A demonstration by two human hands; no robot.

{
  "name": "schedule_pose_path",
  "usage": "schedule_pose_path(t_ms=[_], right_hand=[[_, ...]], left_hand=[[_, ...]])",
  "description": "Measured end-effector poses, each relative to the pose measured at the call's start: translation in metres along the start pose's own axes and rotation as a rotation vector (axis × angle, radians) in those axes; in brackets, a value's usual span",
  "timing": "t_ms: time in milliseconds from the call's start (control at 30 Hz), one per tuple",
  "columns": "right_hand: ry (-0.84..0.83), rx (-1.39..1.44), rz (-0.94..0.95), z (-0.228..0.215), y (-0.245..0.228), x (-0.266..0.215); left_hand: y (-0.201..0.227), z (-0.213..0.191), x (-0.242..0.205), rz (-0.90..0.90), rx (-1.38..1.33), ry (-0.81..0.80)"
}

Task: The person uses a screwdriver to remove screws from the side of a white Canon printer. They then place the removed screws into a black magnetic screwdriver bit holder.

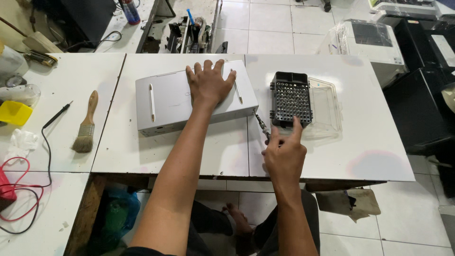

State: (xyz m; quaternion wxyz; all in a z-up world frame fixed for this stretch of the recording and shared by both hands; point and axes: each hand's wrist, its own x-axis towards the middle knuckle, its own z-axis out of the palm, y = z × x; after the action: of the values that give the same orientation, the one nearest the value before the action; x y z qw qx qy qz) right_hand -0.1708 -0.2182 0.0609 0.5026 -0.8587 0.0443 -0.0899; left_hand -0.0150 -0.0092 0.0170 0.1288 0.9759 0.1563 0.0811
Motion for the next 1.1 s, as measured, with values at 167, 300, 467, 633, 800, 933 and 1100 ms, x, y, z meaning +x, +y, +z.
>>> schedule_pose_path(t_ms=[167,300,467,633,800,933,1100], right_hand=[[0.168,-0.001,-0.267,0.012,0.049,0.016],[-0.002,0.017,-0.067,0.003,0.014,0.006],[0.125,-0.038,-0.293,0.011,0.050,0.014],[-0.002,-0.213,-0.012,0.021,0.072,0.023],[0.141,-0.163,-0.344,0.023,0.075,0.020],[-0.124,-0.108,0.013,0.018,0.071,0.020],[0.078,-0.200,-0.287,0.015,0.066,0.025]], left_hand=[[-0.001,0.002,0.003,0.003,-0.004,0.002],[-0.003,0.006,0.004,0.011,-0.014,0.021],[-0.002,0.002,0.002,0.011,-0.003,0.006],[-0.002,0.003,0.001,0.016,-0.020,0.020],[-0.001,0.002,0.001,0.007,-0.017,0.012],[-0.005,0.007,0.000,0.021,-0.004,0.009],[-0.002,0.002,-0.007,0.144,0.017,0.142]])
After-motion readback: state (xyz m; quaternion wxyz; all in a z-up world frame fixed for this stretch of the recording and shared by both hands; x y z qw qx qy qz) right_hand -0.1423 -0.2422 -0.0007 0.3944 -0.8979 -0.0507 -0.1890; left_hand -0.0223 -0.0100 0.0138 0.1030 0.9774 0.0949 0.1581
